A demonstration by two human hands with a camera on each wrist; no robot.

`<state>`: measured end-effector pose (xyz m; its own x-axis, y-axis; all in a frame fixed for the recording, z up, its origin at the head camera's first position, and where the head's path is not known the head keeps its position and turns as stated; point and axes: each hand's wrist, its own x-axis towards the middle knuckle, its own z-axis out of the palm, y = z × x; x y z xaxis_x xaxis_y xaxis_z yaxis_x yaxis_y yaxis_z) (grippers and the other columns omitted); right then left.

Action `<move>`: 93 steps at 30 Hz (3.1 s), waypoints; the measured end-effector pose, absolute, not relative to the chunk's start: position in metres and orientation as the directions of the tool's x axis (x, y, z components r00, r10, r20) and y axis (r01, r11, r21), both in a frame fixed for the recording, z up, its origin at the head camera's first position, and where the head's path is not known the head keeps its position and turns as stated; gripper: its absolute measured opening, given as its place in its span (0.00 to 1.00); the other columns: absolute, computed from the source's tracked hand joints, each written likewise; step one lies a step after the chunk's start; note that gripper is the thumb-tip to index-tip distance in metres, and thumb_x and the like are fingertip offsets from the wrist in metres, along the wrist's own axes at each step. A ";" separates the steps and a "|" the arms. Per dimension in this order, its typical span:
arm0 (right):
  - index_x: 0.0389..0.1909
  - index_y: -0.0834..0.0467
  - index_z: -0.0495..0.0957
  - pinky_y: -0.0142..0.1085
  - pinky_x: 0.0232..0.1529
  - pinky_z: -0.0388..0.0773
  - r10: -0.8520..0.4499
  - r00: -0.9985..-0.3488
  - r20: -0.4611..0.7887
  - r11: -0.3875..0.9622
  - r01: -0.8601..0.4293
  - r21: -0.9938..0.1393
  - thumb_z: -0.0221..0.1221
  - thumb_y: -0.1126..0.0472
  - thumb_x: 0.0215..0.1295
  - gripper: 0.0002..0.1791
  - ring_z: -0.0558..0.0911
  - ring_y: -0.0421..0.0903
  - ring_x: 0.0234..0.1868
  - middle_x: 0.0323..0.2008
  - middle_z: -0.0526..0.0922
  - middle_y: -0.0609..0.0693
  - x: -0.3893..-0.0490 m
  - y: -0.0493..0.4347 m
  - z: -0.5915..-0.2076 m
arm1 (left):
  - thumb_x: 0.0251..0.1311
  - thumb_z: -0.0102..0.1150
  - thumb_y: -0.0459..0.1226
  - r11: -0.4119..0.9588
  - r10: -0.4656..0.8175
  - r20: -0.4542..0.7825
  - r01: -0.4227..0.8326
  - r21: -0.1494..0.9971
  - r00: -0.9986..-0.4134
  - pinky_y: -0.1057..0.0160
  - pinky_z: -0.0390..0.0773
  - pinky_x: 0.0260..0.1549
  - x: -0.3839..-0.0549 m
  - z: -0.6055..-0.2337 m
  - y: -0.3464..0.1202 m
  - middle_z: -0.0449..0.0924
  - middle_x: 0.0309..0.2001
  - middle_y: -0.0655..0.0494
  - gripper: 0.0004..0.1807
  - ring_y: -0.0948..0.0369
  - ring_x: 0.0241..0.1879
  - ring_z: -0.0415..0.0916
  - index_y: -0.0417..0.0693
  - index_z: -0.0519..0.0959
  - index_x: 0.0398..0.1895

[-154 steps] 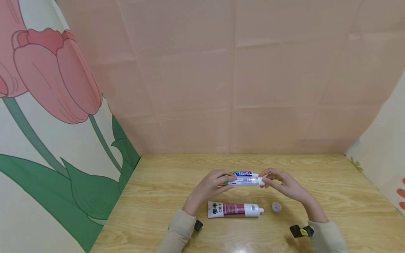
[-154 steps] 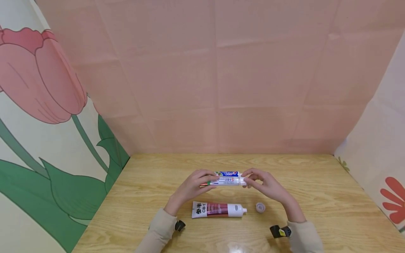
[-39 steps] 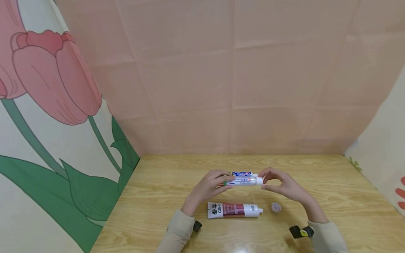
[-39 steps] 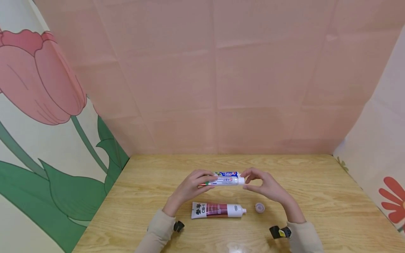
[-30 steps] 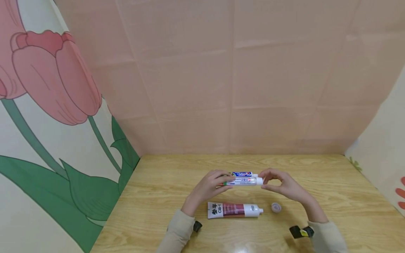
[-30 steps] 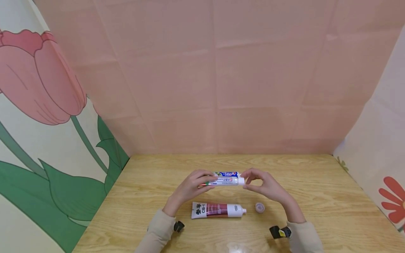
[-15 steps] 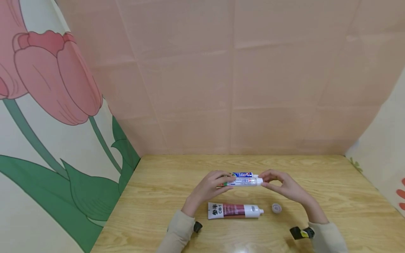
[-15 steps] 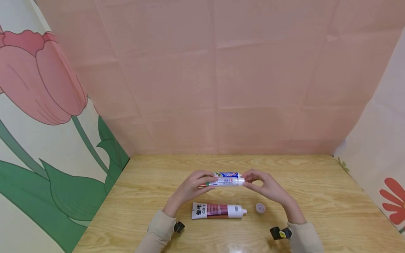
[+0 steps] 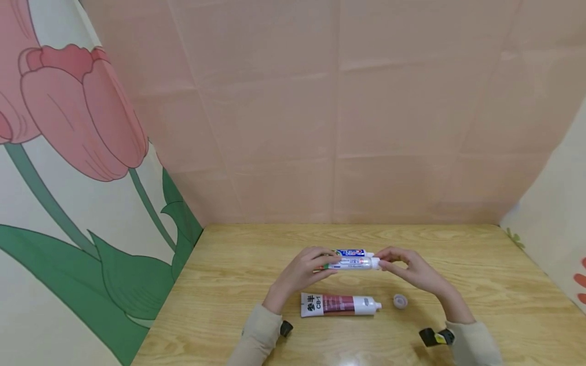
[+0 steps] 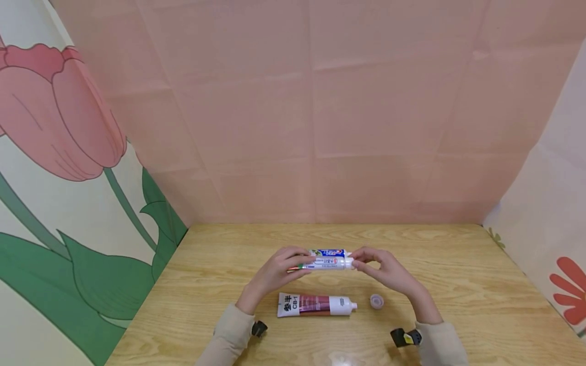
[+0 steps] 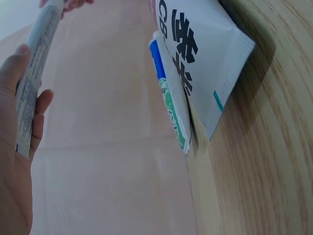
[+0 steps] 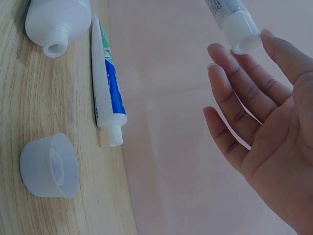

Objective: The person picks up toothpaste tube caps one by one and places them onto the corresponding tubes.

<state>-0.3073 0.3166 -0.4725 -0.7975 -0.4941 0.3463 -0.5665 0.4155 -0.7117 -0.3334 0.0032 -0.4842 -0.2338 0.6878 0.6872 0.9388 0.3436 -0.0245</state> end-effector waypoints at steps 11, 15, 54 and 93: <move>0.59 0.50 0.70 0.32 0.41 0.77 -0.489 -0.805 0.336 0.460 -0.565 -0.685 0.59 0.60 0.62 0.23 0.77 0.38 0.42 0.48 0.78 0.44 -0.309 0.316 -0.475 | 0.53 0.65 0.42 0.346 0.682 0.688 0.938 -0.003 -0.249 0.74 0.68 0.55 -0.334 -0.484 0.003 0.77 0.49 0.59 0.20 0.67 0.48 0.73 0.52 0.78 0.51; 0.58 0.49 0.69 0.32 0.44 0.76 -0.497 -0.785 0.371 0.439 -0.596 -0.672 0.63 0.61 0.58 0.26 0.78 0.40 0.41 0.47 0.77 0.44 -0.308 0.315 -0.474 | 0.53 0.65 0.41 0.339 0.678 0.694 0.941 -0.004 -0.242 0.74 0.68 0.56 -0.335 -0.486 0.003 0.77 0.49 0.59 0.20 0.67 0.48 0.73 0.52 0.78 0.51; 0.46 0.55 0.76 0.33 0.37 0.78 -0.423 -0.845 0.329 0.495 -0.519 -0.697 0.55 0.64 0.65 0.10 0.78 0.37 0.40 0.37 0.82 0.45 -0.251 0.286 -0.452 | 0.58 0.60 0.44 0.298 0.700 0.680 0.954 0.000 -0.219 0.75 0.66 0.57 -0.310 -0.486 -0.014 0.77 0.50 0.60 0.18 0.68 0.50 0.72 0.54 0.77 0.53; 0.47 0.51 0.73 0.29 0.42 0.76 -0.515 -0.742 0.429 0.406 -0.652 -0.640 0.65 0.63 0.55 0.19 0.79 0.41 0.37 0.39 0.79 0.43 -0.323 0.318 -0.475 | 0.56 0.62 0.43 0.390 0.684 0.671 0.921 -0.005 -0.286 0.72 0.66 0.58 -0.341 -0.487 0.008 0.77 0.50 0.60 0.19 0.67 0.51 0.71 0.54 0.77 0.53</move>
